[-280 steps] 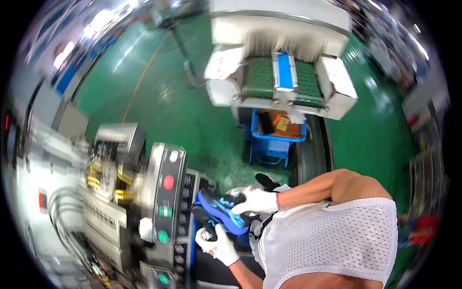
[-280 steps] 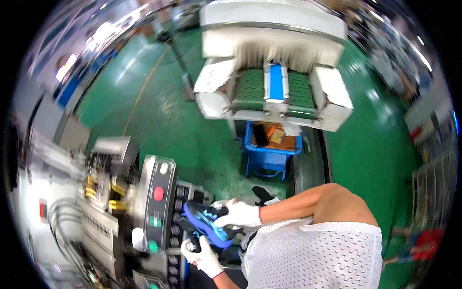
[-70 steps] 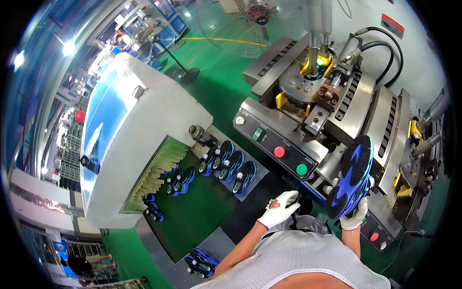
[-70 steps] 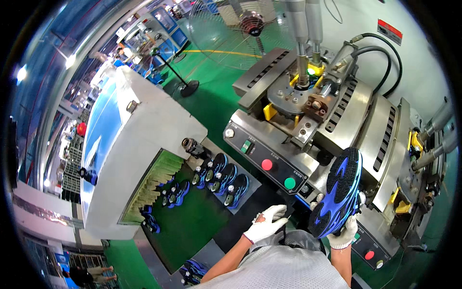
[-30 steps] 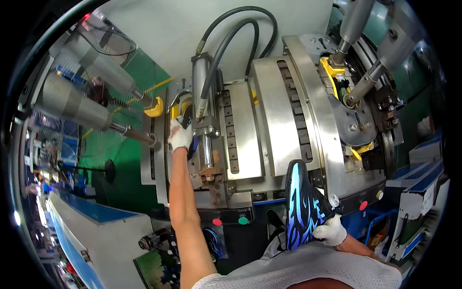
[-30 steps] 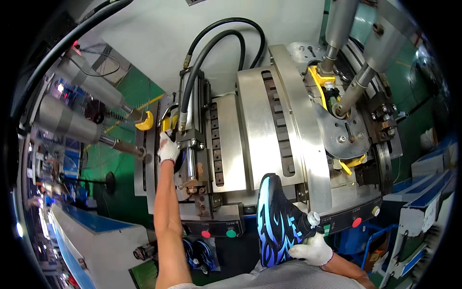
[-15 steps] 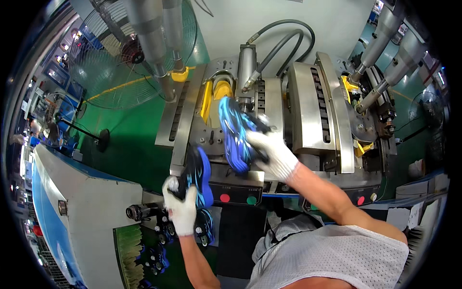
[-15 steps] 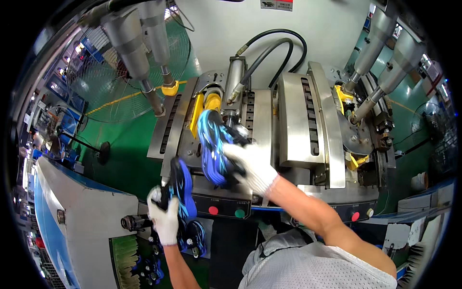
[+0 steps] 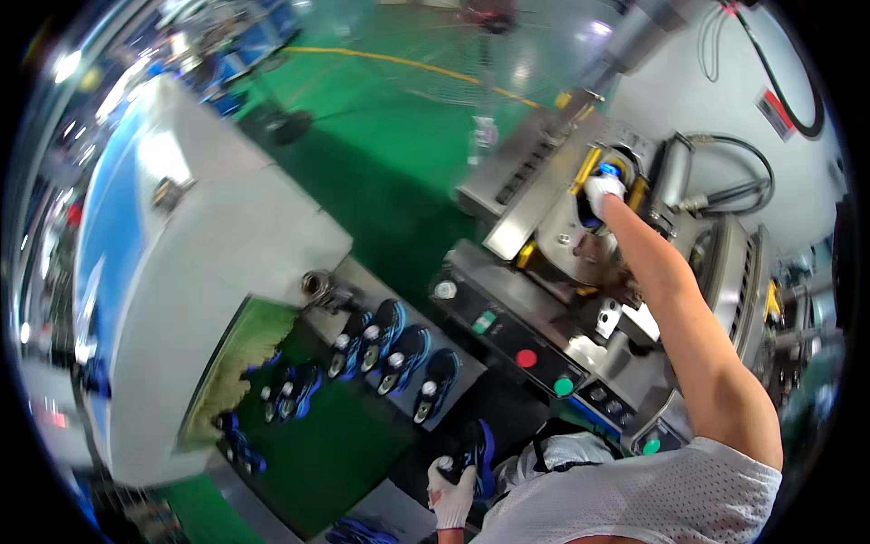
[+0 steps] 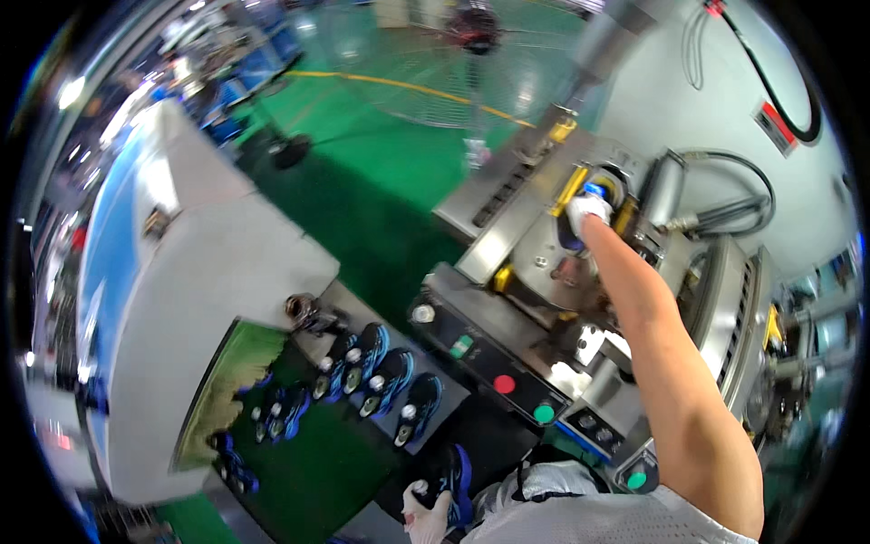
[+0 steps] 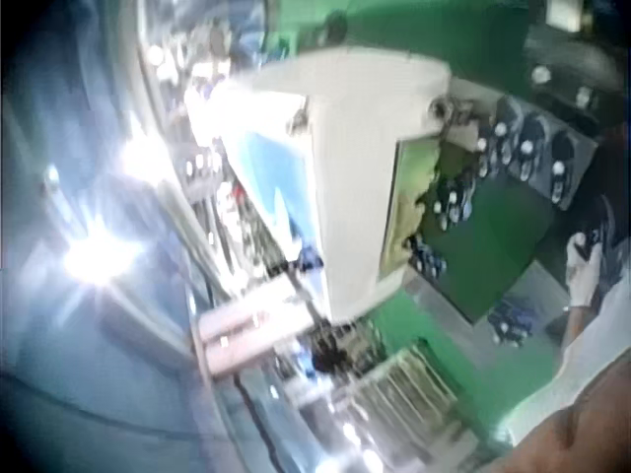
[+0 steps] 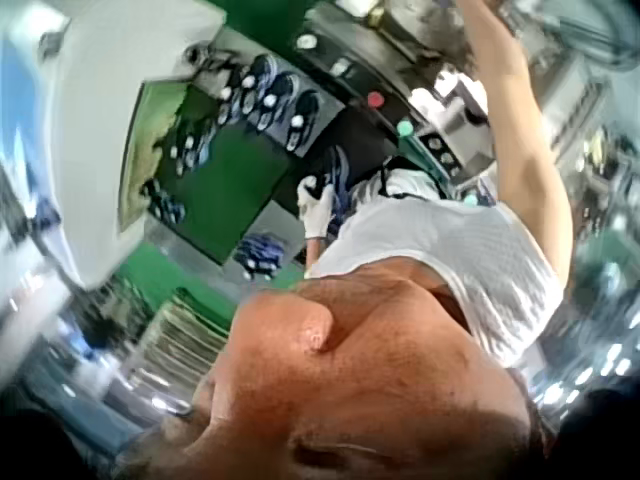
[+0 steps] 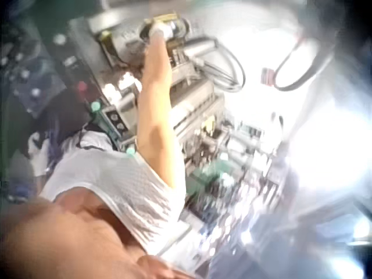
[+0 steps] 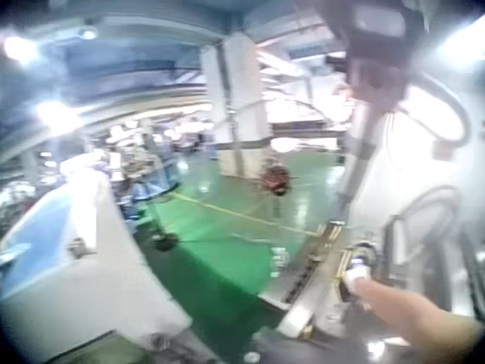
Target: The person picks up shoe uppers with attached soles from a conveyor belt, positions them individually into the molds of a pressing machine, and returns them to the belt after the bonding cycle.
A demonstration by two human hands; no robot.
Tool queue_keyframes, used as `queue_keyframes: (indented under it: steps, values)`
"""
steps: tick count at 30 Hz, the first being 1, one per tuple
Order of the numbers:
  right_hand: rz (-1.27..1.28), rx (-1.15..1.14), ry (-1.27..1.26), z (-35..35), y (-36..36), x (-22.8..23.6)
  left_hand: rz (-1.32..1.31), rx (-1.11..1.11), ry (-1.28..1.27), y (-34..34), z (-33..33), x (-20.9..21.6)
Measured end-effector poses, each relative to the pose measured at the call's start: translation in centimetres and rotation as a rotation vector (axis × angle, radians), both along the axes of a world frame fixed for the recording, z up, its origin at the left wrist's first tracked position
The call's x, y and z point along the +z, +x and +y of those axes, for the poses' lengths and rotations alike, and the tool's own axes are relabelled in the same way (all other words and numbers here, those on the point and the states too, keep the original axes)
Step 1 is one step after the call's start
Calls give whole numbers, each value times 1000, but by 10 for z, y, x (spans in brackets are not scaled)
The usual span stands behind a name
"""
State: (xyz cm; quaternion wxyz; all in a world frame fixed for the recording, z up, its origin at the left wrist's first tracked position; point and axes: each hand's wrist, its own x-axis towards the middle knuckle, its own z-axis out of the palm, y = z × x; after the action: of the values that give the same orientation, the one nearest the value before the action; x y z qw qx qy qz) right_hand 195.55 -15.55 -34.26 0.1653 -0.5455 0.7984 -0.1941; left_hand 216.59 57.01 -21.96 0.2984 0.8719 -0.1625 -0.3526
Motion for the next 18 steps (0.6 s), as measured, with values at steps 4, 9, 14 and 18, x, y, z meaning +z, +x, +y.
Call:
queue_keyframes:
  steps: [4, 9, 14, 18]
  values:
    - [-420, 13, 29, -10, -39, 50, -13, 101, -167, -14, 5, -10]
    - [-628, 385, 60, 125, 43, 169, -199, 338, -139, -45, 55, 19]
    - [-405, 775, -337, 402, 41, 215, -147, 493, -89, -51, 105, -3]
    - [198, 955, -314, 518, -1, 90, -113, 498, -104, -21, 127, 4]
